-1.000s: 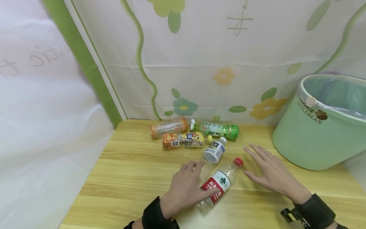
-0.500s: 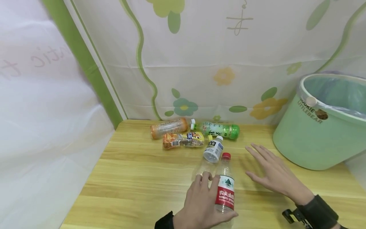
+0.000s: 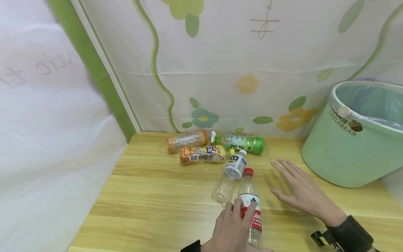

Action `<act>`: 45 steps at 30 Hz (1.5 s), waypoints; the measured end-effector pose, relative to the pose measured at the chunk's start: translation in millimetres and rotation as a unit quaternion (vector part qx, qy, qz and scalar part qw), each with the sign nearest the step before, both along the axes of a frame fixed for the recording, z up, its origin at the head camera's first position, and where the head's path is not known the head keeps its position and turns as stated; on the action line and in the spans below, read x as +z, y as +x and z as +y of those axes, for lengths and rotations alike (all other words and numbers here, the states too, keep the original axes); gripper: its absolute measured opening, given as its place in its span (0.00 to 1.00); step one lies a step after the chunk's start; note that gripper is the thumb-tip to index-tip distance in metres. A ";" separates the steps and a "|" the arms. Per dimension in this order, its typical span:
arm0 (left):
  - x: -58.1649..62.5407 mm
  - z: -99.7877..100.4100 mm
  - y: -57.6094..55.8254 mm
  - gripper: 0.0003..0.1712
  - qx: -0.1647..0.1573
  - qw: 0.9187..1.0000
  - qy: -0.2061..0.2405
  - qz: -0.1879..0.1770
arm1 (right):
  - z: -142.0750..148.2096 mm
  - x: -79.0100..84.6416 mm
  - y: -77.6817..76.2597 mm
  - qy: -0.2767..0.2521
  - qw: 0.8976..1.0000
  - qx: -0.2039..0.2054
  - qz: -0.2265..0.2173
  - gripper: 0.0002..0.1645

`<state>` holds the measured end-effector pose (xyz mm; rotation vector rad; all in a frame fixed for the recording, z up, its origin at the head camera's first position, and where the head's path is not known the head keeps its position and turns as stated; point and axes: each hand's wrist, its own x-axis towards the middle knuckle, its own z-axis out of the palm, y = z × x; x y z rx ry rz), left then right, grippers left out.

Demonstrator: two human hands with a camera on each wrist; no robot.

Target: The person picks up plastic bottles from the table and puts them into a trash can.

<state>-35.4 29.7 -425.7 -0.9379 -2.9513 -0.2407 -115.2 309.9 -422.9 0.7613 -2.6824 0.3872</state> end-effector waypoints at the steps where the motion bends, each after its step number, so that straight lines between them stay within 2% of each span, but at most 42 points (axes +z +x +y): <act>1: -1.7 0.4 0.2 0.62 -0.005 1.000 0.001 0.010 | -0.2 -0.4 0.1 -0.001 1.000 -0.001 -0.002 0.54; 6: -8.7 2.1 0.5 0.60 -0.020 0.999 -0.005 0.038 | -0.9 -1.7 0.3 0.000 1.000 -0.002 -0.003 0.54; 10: -8.1 6.8 -0.5 0.56 -0.008 1.000 -0.014 -0.019 | -0.3 -1.9 0.0 0.002 1.000 0.002 0.001 0.55; 13: -6.5 10.1 -1.7 0.52 -0.002 0.998 -0.004 -0.055 | 0.3 -1.7 -0.2 0.003 1.000 0.003 0.002 0.55; 18: -7.2 12.3 -3.4 0.41 -0.018 0.997 0.028 -0.067 | 0.5 -1.3 -0.4 0.002 1.000 0.003 -0.001 0.55; 25: -9.4 10.1 -7.7 0.36 -0.040 0.991 0.069 -0.108 | 1.9 -0.9 -1.5 0.000 1.000 0.004 0.000 0.56; 31: -10.3 7.2 -8.4 0.33 -0.045 0.985 0.103 -0.131 | 2.7 -0.2 -2.2 -0.003 1.000 0.007 0.005 0.56; 35: -11.8 4.8 -8.9 0.32 -0.053 0.984 0.115 -0.127 | 2.7 0.0 -1.6 -0.005 1.000 0.005 0.001 0.56; 42: -12.7 2.2 -12.4 0.31 -0.067 0.987 0.104 -0.107 | 4.0 1.5 -1.4 -0.009 1.000 0.001 0.002 0.58; 45: -12.7 0.4 -12.8 0.30 -0.080 0.987 0.110 -0.090 | 3.9 5.2 -1.9 -0.012 1.000 0.002 0.004 0.59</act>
